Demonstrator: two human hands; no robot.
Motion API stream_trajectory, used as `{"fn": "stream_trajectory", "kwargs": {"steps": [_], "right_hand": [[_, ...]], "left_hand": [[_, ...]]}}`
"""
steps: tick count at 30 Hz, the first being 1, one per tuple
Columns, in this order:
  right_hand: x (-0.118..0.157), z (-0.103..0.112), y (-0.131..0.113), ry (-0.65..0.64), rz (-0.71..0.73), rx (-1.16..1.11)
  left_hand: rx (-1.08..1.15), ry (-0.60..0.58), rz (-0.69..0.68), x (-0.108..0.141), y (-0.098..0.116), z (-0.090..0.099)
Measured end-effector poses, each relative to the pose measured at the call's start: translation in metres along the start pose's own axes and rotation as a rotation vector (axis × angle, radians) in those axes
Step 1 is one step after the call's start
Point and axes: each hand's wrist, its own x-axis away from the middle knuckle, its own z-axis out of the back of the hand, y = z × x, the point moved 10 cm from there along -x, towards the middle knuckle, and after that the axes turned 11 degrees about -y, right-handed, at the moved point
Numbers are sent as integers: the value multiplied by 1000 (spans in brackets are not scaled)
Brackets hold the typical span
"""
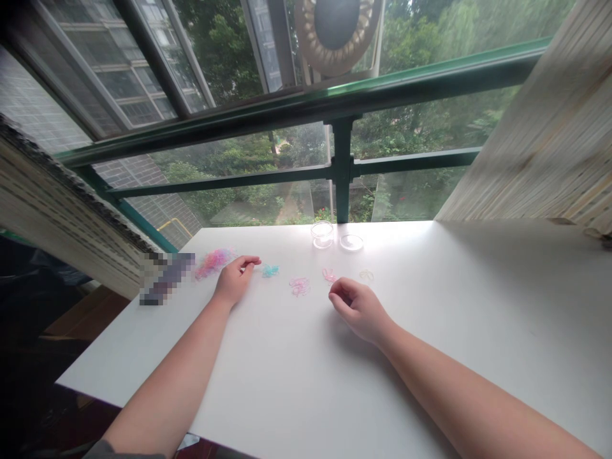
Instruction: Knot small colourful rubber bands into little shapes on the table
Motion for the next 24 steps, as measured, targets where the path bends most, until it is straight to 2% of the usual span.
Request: {"fn": "stream_trajectory", "kwargs": {"steps": [4, 10, 12, 14, 17, 19, 21, 24], "right_hand": [[0, 0, 1, 1, 5, 2], [0, -1, 2, -8, -12, 5], [1, -1, 3, -10, -22, 17], [1, -2, 4, -15, -22, 39], [1, -4, 6, -35, -19, 67], [1, -4, 7, -44, -15, 74], [1, -5, 9, -53, -17, 79], [1, -7, 12, -61, -24, 91]], "left_hand": [[-16, 28, 11, -1, -4, 5], [-30, 116, 4, -3, -11, 24], [-44, 181, 1, -1, -15, 40], [-57, 296, 27, 5, -24, 64], [-43, 469, 126, 26, -47, 98], [-36, 512, 189, 41, -63, 111], [-59, 465, 249, 51, -77, 110], [-115, 317, 356, 57, -92, 96]]}}
